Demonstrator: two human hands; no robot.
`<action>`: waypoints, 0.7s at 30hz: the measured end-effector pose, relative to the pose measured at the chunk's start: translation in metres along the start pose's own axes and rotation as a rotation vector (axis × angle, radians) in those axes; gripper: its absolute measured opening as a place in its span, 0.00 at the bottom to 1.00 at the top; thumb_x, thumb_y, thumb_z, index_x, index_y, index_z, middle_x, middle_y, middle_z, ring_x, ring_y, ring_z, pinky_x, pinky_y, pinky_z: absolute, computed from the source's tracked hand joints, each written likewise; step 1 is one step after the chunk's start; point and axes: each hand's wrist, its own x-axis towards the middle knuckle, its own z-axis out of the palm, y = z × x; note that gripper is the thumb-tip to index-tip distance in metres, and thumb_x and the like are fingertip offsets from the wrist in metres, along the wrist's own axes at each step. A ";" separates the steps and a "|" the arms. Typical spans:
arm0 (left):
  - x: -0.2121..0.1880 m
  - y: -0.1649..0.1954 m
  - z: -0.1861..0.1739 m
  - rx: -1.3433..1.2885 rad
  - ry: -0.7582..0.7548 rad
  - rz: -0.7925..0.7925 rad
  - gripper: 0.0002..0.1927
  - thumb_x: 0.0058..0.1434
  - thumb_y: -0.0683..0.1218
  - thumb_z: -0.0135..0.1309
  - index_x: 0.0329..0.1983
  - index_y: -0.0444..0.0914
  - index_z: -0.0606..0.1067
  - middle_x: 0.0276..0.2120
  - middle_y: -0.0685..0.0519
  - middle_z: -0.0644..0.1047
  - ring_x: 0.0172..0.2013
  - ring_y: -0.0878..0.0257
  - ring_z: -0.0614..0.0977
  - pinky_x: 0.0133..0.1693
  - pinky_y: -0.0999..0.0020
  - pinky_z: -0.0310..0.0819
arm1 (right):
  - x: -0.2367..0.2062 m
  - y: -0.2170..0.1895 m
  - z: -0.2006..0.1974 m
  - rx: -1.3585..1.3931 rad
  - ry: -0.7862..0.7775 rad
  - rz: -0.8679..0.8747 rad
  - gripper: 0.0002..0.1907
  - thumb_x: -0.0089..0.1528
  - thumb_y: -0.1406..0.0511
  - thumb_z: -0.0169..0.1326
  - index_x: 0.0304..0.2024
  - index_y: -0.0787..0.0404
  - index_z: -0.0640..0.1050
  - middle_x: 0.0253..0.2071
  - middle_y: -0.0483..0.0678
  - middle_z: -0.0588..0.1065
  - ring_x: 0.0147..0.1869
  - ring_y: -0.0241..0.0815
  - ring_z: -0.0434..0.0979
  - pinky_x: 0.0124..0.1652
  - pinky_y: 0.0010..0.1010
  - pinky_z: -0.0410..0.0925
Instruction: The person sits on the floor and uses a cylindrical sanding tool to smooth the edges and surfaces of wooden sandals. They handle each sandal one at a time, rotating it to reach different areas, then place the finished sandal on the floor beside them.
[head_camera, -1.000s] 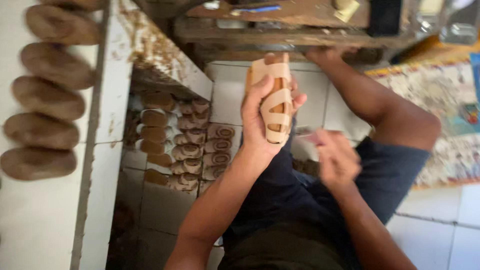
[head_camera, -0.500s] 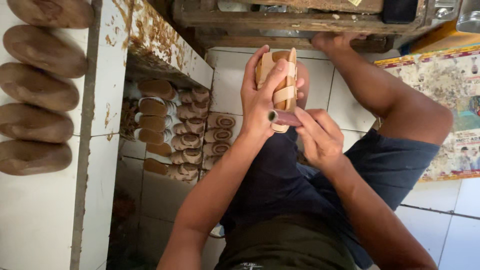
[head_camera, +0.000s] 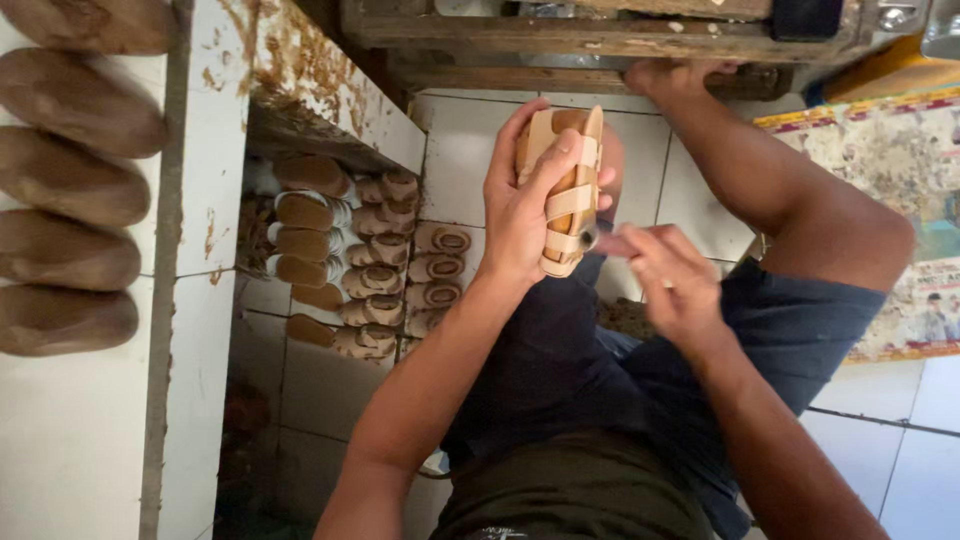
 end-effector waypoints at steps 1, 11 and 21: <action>-0.001 0.000 -0.001 -0.010 -0.008 -0.010 0.31 0.67 0.46 0.59 0.70 0.39 0.61 0.48 0.41 0.77 0.37 0.51 0.85 0.33 0.58 0.84 | 0.000 0.000 -0.004 -0.015 0.042 0.041 0.18 0.68 0.78 0.51 0.62 0.70 0.74 0.48 0.58 0.79 0.46 0.48 0.78 0.47 0.34 0.72; -0.005 -0.001 -0.001 0.080 -0.091 -0.013 0.27 0.69 0.45 0.59 0.68 0.36 0.65 0.48 0.41 0.77 0.39 0.54 0.84 0.39 0.62 0.84 | 0.018 0.007 0.002 -0.074 0.039 -0.035 0.20 0.67 0.78 0.54 0.62 0.70 0.74 0.47 0.58 0.77 0.45 0.48 0.77 0.46 0.33 0.72; -0.008 -0.002 0.003 0.109 -0.070 -0.015 0.27 0.68 0.43 0.60 0.68 0.36 0.66 0.47 0.42 0.78 0.39 0.55 0.84 0.39 0.62 0.84 | 0.005 0.009 -0.001 -0.087 0.027 -0.051 0.18 0.66 0.77 0.57 0.59 0.70 0.76 0.44 0.59 0.76 0.44 0.48 0.77 0.44 0.34 0.71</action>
